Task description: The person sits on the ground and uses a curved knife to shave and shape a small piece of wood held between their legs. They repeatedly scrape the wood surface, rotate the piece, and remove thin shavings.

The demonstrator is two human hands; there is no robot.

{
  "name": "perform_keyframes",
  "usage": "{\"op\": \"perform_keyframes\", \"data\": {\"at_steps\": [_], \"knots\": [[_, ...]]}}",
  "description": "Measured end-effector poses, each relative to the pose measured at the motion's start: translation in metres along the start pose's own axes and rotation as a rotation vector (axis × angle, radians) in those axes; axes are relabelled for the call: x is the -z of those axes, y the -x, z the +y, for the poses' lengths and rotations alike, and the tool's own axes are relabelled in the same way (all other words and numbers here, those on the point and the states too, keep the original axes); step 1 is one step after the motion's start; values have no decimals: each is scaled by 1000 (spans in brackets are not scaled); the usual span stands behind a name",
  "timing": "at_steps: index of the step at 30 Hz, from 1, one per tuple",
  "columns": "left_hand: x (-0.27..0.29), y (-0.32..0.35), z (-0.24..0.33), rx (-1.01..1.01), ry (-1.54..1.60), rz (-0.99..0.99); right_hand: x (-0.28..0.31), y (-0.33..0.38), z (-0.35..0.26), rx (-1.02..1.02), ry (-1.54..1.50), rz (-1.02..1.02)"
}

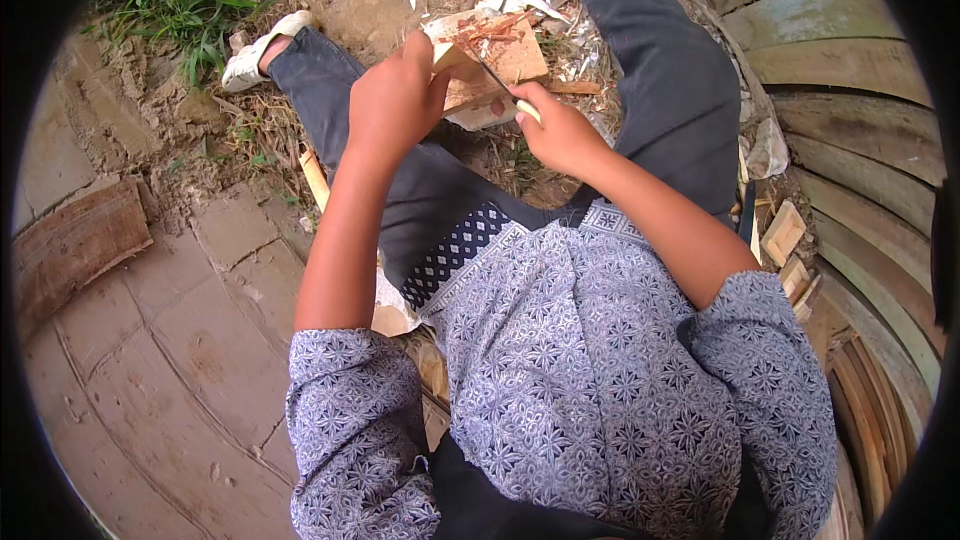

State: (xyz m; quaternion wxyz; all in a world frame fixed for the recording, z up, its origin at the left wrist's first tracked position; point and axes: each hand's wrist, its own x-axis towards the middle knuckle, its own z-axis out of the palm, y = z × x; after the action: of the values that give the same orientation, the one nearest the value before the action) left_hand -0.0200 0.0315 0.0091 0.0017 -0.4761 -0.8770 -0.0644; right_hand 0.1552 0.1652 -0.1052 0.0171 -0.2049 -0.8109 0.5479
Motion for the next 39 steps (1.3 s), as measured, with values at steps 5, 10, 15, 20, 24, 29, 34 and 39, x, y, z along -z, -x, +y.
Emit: {"op": "perform_keyframes", "data": {"at_steps": [5, 10, 15, 20, 24, 29, 34, 39], "knots": [[-2, 3, 3, 45, 47, -16, 14, -2, -19, -163, 57, -102], [-10, 26, 19, 132, 292, 17, 18, -4, -6, -97, 43, -91], [-22, 45, 22, 288, 325, 80, 3, 10, -19, -44, -57, -82], [-18, 37, 23, 295, 320, 114, 10, 23, -48, 168, -93, 44], [-16, 35, 22, 295, 294, 101, 4, 8, -28, -1, 8, -3], [-24, 36, 21, 236, 298, 137, -5, 8, -18, 16, -85, 76], [-20, 36, 24, 263, 323, 131, 15, 19, -62, 51, -74, -42], [-14, 37, 21, 288, 339, 91, -9, 1, -5, -33, 14, 38]]}}
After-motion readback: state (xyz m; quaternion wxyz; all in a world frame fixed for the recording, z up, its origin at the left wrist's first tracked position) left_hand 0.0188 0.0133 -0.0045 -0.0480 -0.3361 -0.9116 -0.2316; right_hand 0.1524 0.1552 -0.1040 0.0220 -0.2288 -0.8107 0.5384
